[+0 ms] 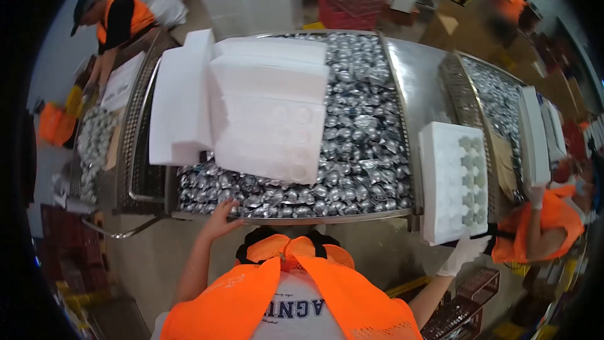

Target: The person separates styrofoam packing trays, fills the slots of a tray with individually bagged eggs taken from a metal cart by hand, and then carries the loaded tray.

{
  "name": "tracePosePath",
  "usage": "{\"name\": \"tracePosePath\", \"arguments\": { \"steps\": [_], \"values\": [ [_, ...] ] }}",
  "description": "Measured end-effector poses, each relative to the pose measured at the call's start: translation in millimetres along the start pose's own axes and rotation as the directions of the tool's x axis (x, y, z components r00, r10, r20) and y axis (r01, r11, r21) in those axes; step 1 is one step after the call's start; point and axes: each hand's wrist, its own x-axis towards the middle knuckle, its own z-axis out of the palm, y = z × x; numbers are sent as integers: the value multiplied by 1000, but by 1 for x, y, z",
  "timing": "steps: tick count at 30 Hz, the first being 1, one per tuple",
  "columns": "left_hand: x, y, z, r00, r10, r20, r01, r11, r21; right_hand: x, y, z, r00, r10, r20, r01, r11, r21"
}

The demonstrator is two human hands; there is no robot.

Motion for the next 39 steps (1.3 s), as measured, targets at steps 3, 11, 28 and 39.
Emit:
{"name": "tracePosePath", "arguments": {
  "steps": [3,11,28,39],
  "values": [
    [15,8,-11,996,-86,-36,79,984,-162,-7,-65,-38,852,-432,-297,521,760,388],
    [32,33,-12,1000,-11,2,11,990,-142,-236,-350,-23,301,-862,409,-323,311,894],
    [-73,-64,-28,837,-539,-95,283,575,-768,-303,-492,-108,535,-840,85,-394,-159,905],
    [-36,-88,-183,551,-276,-787,-9,942,-336,-294,-445,-107,496,-836,233,-362,45,931]
  ]
}}
